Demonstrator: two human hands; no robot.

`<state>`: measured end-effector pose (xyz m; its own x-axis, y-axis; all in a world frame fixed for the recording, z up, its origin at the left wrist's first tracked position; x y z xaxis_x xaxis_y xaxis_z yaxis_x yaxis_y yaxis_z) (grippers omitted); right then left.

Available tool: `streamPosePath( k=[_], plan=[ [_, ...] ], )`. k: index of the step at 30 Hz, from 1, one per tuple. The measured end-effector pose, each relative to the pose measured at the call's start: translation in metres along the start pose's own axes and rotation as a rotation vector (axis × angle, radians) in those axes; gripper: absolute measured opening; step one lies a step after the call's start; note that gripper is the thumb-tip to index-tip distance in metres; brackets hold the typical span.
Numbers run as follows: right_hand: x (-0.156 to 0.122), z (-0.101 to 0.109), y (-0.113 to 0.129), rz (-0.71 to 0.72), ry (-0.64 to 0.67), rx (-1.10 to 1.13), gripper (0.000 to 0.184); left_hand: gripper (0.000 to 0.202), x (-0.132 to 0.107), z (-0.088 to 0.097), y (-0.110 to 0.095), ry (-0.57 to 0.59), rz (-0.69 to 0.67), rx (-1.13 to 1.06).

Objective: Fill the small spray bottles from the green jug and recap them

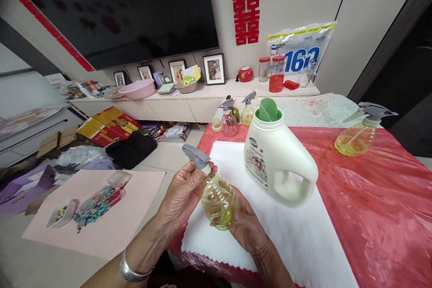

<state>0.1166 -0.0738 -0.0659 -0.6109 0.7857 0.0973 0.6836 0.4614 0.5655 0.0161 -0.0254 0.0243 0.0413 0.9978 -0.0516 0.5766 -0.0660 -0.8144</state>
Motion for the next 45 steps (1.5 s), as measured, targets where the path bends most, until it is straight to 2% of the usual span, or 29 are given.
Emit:
streamPosePath(
  k=[7,12,18,25,32,38,42,45],
  plan=[
    [0.002,0.002,0.002,0.022,-0.029,-0.038,0.079,0.037,0.002,0.004,-0.001,-0.048,-0.061,0.034],
    [0.001,0.005,0.001,0.024,-0.037,-0.035,0.078,0.030,-0.001,-0.003,-0.007,0.021,-0.036,0.070],
    [0.000,0.006,0.000,0.032,-0.009,-0.008,0.072,0.037,-0.003,-0.002,-0.007,0.066,-0.019,0.119],
    [0.000,0.010,-0.003,0.022,-0.034,-0.030,0.075,0.043,-0.005,0.001,0.005,-0.013,-0.053,0.016],
    [0.002,0.003,0.001,0.042,-0.027,-0.057,0.074,0.039,-0.004,0.001,0.001,-0.041,-0.059,-0.007],
    [0.002,0.012,0.005,0.145,-0.127,-0.115,0.080,0.034,0.000,0.004,0.004,-0.041,-0.050,0.004],
    [0.000,0.023,0.006,0.223,-0.229,-0.209,0.084,0.033,0.005,0.010,-0.002,-0.119,-0.106,-0.038],
    [0.000,0.028,0.003,0.232,-0.253,-0.243,0.086,0.036,0.009,0.009,-0.009,-0.135,-0.118,-0.076]
  ],
)
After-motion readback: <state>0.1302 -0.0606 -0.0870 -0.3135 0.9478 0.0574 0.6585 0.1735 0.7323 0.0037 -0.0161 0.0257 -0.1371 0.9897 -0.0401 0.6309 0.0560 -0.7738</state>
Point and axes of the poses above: each hand's wrist, its own x-axis towards the middle knuckle, its own z-axis out of the back of the hand, y = z × x, the point moved 8 cm from there along x, towards the middle knuckle, and after that the axes turned 5 degrees about -z, right-handed, at the moved point
